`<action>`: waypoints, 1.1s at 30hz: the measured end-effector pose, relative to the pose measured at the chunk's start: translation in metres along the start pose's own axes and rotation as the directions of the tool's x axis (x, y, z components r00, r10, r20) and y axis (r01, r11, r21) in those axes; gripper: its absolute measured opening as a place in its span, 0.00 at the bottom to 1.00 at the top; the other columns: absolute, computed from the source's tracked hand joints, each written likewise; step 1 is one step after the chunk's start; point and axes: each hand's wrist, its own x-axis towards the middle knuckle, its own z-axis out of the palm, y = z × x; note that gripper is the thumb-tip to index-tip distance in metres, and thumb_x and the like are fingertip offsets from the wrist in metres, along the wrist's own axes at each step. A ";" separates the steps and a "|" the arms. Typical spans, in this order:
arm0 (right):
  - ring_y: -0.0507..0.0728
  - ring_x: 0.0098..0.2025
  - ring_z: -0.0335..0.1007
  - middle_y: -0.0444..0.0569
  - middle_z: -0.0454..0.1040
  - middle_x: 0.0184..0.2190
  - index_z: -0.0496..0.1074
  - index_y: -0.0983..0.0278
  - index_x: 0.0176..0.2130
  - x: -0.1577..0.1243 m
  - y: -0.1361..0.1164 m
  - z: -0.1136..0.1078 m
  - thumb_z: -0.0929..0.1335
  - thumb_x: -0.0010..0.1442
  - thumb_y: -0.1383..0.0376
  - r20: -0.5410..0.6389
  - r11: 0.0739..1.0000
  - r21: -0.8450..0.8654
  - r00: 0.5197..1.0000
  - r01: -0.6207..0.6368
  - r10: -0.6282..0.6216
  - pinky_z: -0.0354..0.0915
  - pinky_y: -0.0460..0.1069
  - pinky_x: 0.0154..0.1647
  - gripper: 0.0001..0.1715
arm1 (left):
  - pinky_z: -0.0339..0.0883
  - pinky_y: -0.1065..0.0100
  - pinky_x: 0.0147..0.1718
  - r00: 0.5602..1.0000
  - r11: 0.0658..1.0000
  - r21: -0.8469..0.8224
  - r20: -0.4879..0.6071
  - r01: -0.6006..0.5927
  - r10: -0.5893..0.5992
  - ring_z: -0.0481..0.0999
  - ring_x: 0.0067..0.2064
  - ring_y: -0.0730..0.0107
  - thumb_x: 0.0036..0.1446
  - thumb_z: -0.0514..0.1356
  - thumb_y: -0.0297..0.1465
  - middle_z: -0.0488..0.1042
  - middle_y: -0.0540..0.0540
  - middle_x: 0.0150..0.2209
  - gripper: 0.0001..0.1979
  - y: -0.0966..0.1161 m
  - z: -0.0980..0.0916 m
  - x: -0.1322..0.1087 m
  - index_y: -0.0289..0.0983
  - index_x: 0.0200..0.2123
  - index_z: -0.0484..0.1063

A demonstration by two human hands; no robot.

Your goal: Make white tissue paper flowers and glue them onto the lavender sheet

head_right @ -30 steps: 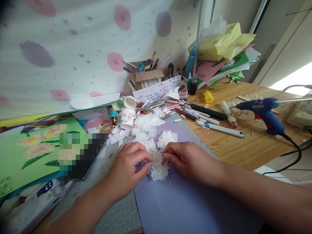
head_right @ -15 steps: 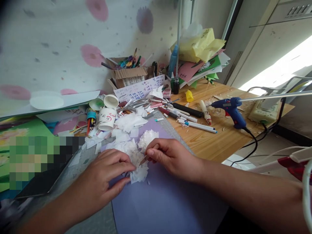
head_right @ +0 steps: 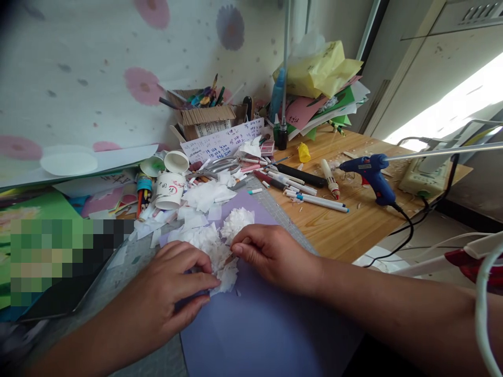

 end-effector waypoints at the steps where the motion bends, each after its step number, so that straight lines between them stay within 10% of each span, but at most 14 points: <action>1: 0.51 0.31 0.69 0.48 0.74 0.29 0.71 0.67 0.35 0.000 0.000 0.000 0.62 0.64 0.63 -0.001 1.000 -0.003 1.000 -0.016 0.016 0.64 0.44 0.33 0.13 | 0.56 0.59 0.41 1.000 1.000 -0.001 0.003 -0.002 0.002 0.66 0.40 0.64 0.54 0.60 0.27 0.70 0.51 0.36 0.09 0.000 0.000 0.000 0.47 0.35 0.75; 25: 0.54 0.32 0.71 0.49 0.73 0.29 0.71 0.66 0.36 -0.003 -0.002 0.000 0.62 0.64 0.58 -0.016 0.973 0.211 0.995 -0.096 0.102 0.67 0.47 0.34 0.16 | 0.56 0.58 0.41 0.997 0.999 0.023 0.072 0.035 -0.036 0.64 0.39 0.63 0.56 0.57 0.29 0.69 0.50 0.34 0.08 0.004 -0.003 0.001 0.46 0.38 0.74; 33: 0.53 0.31 0.69 0.50 0.73 0.28 0.71 0.67 0.34 0.001 -0.004 0.002 0.61 0.64 0.60 -0.003 0.996 0.052 0.997 -0.071 0.071 0.64 0.47 0.33 0.16 | 0.57 0.59 0.40 0.999 1.000 -0.001 0.049 0.012 -0.012 0.66 0.39 0.64 0.55 0.58 0.29 0.70 0.51 0.33 0.07 0.004 -0.001 -0.001 0.46 0.36 0.74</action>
